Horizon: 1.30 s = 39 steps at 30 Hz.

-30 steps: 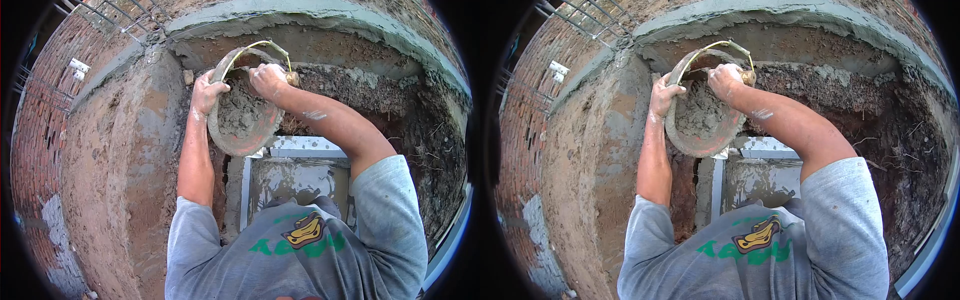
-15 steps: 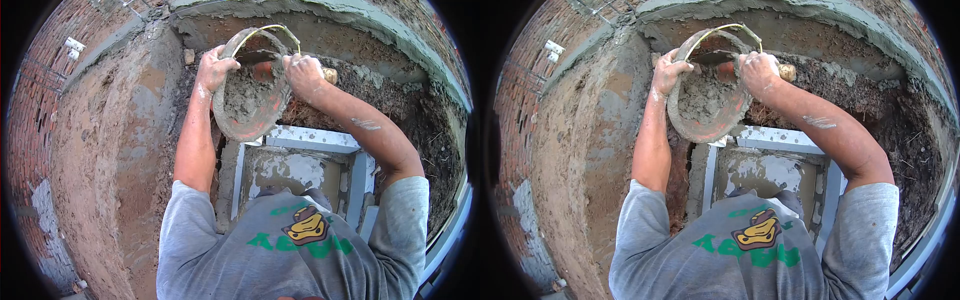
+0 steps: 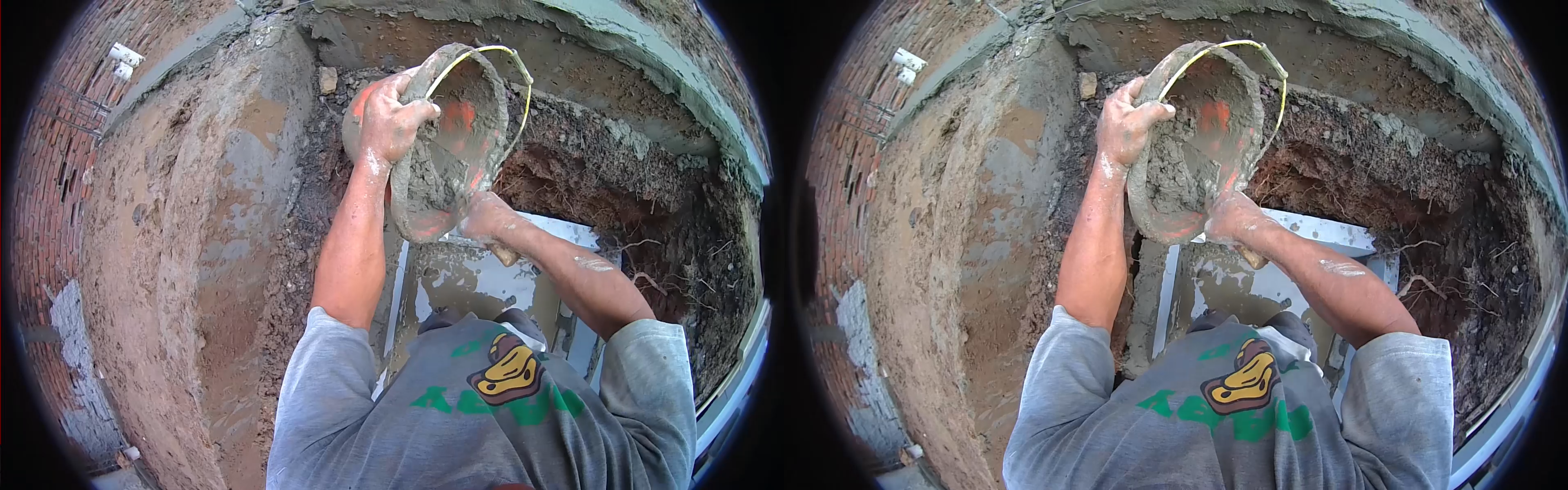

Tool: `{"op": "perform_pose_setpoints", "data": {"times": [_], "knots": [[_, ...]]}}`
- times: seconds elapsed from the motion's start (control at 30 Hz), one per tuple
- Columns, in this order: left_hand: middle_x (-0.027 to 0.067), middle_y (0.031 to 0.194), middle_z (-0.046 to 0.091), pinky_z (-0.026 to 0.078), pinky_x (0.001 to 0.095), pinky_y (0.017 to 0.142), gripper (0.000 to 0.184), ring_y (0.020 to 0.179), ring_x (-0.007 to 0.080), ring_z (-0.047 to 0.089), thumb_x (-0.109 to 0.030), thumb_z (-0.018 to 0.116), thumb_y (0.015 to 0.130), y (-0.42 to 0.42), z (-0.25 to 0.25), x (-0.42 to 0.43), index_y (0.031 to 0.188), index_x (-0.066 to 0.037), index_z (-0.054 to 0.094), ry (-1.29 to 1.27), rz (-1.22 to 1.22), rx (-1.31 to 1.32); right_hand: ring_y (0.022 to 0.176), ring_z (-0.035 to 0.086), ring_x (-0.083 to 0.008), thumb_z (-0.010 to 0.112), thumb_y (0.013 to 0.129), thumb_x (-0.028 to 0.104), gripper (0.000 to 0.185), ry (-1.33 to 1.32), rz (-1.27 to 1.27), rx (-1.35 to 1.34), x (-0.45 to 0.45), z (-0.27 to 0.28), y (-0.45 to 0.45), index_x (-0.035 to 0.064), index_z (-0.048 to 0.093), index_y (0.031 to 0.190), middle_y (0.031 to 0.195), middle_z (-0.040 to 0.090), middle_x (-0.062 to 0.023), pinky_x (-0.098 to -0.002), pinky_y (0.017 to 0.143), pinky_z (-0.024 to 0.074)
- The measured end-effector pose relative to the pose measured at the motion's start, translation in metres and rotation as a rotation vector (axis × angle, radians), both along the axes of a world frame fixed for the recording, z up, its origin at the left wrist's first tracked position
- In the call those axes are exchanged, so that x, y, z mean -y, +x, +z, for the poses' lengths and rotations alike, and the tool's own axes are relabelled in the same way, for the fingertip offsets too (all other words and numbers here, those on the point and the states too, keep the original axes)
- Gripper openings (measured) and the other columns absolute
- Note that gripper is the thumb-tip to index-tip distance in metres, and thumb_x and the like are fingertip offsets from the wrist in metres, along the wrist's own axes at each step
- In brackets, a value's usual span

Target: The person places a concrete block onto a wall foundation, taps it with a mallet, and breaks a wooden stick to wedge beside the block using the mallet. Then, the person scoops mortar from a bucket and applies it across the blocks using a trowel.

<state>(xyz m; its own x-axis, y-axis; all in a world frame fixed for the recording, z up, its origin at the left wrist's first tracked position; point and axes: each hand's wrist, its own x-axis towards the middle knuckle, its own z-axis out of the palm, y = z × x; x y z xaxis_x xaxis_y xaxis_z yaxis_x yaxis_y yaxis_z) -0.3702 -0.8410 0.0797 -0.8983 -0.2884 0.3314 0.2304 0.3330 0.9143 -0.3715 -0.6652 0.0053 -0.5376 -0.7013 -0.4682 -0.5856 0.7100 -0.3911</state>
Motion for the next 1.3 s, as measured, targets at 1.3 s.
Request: {"op": "perform_pose_setpoints", "data": {"times": [1.3], "knots": [[0.0015,0.091,0.063,0.042,0.022,0.079,0.031,0.083,0.0085,0.056,-0.007,0.064,0.07,0.02,-0.035,0.081,0.1,0.001,0.062,0.404,-0.078,-0.095,0.042,0.055,-0.0143,0.061,0.07,0.003,0.009,-0.599,-0.545,1.009,0.027,0.019,0.016,0.0017,0.053,0.068,0.054,0.053,-0.0055,-0.0275,0.036,0.0448]]}}
